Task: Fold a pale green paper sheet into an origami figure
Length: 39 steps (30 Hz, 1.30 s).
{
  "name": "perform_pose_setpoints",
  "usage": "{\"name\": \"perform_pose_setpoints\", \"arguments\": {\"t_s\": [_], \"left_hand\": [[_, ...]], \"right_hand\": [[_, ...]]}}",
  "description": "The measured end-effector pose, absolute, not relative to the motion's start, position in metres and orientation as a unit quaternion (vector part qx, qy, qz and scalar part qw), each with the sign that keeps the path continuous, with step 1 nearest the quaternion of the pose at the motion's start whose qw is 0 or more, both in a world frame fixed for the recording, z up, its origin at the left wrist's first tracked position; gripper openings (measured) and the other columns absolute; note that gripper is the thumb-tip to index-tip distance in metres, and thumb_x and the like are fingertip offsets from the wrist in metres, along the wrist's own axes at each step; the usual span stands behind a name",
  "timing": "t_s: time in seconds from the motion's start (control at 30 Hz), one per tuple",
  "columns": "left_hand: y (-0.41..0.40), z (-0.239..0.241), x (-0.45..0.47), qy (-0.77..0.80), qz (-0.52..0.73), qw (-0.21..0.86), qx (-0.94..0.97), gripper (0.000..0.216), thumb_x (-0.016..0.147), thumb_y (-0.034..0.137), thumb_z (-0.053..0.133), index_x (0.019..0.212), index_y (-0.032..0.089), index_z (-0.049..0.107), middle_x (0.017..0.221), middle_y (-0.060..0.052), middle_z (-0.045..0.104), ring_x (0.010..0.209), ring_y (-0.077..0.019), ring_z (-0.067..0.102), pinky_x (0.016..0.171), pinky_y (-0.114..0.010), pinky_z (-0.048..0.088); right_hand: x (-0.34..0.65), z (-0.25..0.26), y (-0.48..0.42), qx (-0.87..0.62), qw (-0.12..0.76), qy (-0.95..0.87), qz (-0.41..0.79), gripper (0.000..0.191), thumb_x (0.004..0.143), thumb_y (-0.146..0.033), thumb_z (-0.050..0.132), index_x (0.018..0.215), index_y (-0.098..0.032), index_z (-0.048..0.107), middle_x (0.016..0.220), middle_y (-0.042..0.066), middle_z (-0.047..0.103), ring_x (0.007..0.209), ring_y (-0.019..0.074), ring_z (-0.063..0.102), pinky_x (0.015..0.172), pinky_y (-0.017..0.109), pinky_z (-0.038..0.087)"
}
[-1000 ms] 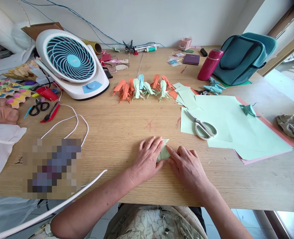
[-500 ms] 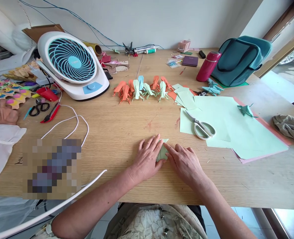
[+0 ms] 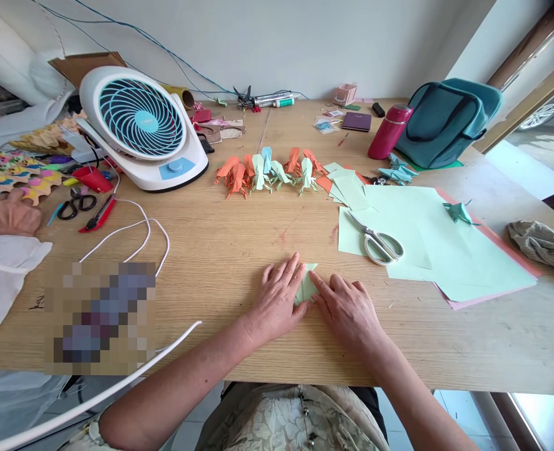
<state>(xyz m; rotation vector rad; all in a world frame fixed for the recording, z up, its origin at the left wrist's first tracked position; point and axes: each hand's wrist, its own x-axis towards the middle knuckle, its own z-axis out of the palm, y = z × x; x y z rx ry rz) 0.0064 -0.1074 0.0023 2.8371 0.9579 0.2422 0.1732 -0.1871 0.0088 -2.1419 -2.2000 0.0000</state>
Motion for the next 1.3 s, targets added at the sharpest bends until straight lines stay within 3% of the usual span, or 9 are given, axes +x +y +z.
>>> {"name": "perform_pose_setpoints", "arguments": {"t_s": [0.53, 0.7, 0.8, 0.93, 1.1, 1.23, 1.3], "left_hand": [[-0.107, 0.002, 0.005, 0.313, 0.066, 0.047, 0.946, 0.063, 0.094, 0.049, 0.047, 0.147, 0.016, 0.035, 0.160, -0.013, 0.023, 0.145, -0.0276, 0.027, 0.113, -0.047, 0.026], [-0.107, 0.001, 0.006, 0.314, 0.066, 0.056, 0.945, 0.075, 0.093, 0.053, 0.046, 0.152, 0.013, 0.024, 0.161, -0.016, 0.020, 0.145, -0.0284, 0.026, 0.115, -0.047, 0.023], [-0.106, 0.001, 0.007, 0.327, 0.064, 0.067, 0.941, 0.078, 0.091, 0.055, 0.049, 0.151, 0.010, 0.026, 0.160, -0.018, 0.021, 0.146, -0.0300, 0.024, 0.115, -0.047, 0.022], [-0.105, -0.001, 0.005, 0.330, 0.082, 0.102, 0.935, 0.079, 0.086, 0.055, 0.057, 0.147, 0.012, 0.033, 0.159, -0.018, 0.023, 0.146, -0.0328, 0.022, 0.115, -0.049, 0.021], [-0.102, -0.003, 0.005, 0.331, 0.149, 0.185, 0.913, 0.066, 0.074, 0.043, 0.076, 0.128, 0.018, 0.049, 0.155, -0.017, 0.031, 0.143, -0.0346, 0.027, 0.112, -0.050, 0.026], [-0.106, 0.001, 0.008, 0.337, 0.209, 0.291, 0.871, 0.054, 0.071, 0.028, 0.078, 0.115, 0.020, 0.049, 0.126, -0.012, 0.059, 0.118, -0.0285, 0.053, 0.099, -0.041, 0.040], [-0.110, 0.005, 0.009, 0.344, 0.209, 0.362, 0.841, 0.046, 0.074, 0.021, 0.073, 0.113, 0.023, 0.048, 0.110, -0.006, 0.064, 0.100, -0.0225, 0.060, 0.086, -0.034, 0.045]], "right_hand": [[0.175, 0.005, -0.207, -0.686, 0.042, -0.726, -0.025, 0.041, 0.102, -0.034, 0.042, 0.138, -0.018, 0.050, 0.092, 0.007, 0.059, 0.081, 0.0207, 0.054, 0.072, 0.034, 0.033], [0.176, 0.004, -0.219, -0.690, 0.048, -0.720, -0.049, 0.041, 0.100, -0.031, 0.045, 0.137, -0.015, 0.052, 0.090, 0.007, 0.058, 0.077, 0.0211, 0.053, 0.073, 0.035, 0.036], [0.178, 0.002, -0.228, -0.687, 0.061, -0.723, -0.048, 0.039, 0.098, -0.029, 0.047, 0.133, -0.013, 0.055, 0.090, 0.008, 0.058, 0.077, 0.0213, 0.054, 0.072, 0.035, 0.039], [0.184, -0.001, -0.244, -0.666, 0.128, -0.734, -0.024, 0.036, 0.098, -0.026, 0.046, 0.129, -0.012, 0.057, 0.096, 0.011, 0.060, 0.081, 0.0227, 0.056, 0.074, 0.037, 0.043], [0.195, 0.005, -0.250, -0.673, 0.259, -0.686, 0.096, 0.028, 0.100, -0.027, 0.040, 0.120, -0.022, 0.059, 0.101, 0.010, 0.061, 0.085, 0.0214, 0.060, 0.074, 0.035, 0.048], [0.200, 0.011, -0.229, -0.716, 0.347, -0.568, 0.213, 0.024, 0.098, -0.035, 0.046, 0.116, -0.026, 0.057, 0.105, 0.007, 0.065, 0.085, 0.0203, 0.064, 0.070, 0.033, 0.051], [0.200, 0.011, -0.214, -0.709, 0.395, -0.508, 0.288, 0.028, 0.093, -0.043, 0.055, 0.116, -0.026, 0.055, 0.108, 0.007, 0.066, 0.087, 0.0205, 0.065, 0.073, 0.033, 0.052]]}}
